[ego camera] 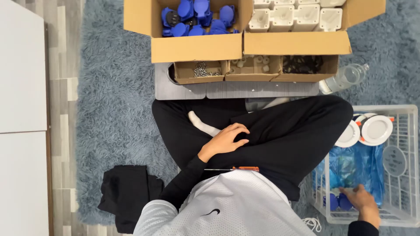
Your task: Assembling electrical components by joining blue and white plastic parts using a screwdriver
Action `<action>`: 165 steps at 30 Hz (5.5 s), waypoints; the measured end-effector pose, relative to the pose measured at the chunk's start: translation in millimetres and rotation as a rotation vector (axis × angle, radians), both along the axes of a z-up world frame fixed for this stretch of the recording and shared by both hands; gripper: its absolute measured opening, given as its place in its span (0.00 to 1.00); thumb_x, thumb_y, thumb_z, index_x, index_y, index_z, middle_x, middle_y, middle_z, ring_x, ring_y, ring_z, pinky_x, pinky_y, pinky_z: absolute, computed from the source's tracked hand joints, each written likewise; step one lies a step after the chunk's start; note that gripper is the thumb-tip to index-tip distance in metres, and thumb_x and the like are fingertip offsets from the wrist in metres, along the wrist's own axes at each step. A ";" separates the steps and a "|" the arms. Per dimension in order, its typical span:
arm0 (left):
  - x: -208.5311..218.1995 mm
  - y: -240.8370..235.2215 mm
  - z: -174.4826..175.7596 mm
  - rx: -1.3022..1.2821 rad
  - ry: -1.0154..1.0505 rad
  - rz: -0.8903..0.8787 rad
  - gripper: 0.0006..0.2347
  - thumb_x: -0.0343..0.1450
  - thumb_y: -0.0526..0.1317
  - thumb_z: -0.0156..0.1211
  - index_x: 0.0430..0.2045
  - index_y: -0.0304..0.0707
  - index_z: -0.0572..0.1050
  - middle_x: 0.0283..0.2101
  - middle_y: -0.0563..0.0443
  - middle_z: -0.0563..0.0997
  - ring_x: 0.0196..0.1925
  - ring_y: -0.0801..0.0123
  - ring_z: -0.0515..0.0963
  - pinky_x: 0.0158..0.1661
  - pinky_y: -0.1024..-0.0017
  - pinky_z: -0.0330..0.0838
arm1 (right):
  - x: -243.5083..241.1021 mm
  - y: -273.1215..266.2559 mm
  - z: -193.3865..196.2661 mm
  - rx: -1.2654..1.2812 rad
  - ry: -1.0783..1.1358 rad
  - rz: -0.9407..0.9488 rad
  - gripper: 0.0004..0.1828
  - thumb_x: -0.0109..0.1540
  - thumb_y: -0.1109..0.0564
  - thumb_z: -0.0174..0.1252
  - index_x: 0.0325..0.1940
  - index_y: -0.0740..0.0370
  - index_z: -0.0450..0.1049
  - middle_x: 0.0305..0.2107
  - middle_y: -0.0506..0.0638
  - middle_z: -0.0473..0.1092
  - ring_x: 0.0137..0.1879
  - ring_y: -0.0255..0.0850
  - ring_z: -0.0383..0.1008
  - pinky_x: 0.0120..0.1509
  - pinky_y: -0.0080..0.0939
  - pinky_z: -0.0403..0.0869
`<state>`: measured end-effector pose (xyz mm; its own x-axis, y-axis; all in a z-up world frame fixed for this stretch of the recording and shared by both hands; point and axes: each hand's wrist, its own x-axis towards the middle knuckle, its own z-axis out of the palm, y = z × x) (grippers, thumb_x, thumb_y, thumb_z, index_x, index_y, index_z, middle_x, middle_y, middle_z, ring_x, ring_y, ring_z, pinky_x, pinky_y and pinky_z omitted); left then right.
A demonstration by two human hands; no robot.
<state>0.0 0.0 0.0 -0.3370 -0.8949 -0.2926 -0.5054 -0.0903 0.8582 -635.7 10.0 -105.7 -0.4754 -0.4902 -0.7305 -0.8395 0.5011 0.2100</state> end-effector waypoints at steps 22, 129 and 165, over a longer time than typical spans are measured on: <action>170.6 -239.0 160.3 -0.626 -0.532 0.317 0.16 0.80 0.49 0.62 0.57 0.38 0.76 0.56 0.41 0.78 0.58 0.49 0.77 0.53 0.51 0.72 | 224.4 -166.4 166.2 -1.138 -0.612 0.540 0.12 0.77 0.51 0.70 0.51 0.63 0.80 0.45 0.54 0.76 0.50 0.47 0.73 0.60 0.49 0.70; 8.9 -53.7 86.1 -0.755 0.514 0.468 0.13 0.74 0.34 0.73 0.54 0.39 0.84 0.53 0.48 0.85 0.44 0.63 0.89 0.39 0.74 0.85 | 432.4 -143.0 180.5 -1.118 -1.686 0.210 0.11 0.64 0.77 0.68 0.50 0.75 0.79 0.42 0.64 0.75 0.43 0.54 0.86 0.49 0.50 0.86; 26.5 -59.7 72.1 -0.881 0.314 0.525 0.05 0.74 0.30 0.71 0.40 0.41 0.87 0.43 0.52 0.87 0.40 0.62 0.87 0.40 0.69 0.83 | 452.3 -139.0 188.3 -1.325 -1.396 0.734 0.04 0.65 0.68 0.72 0.45 0.65 0.87 0.40 0.56 0.82 0.40 0.50 0.83 0.45 0.47 0.81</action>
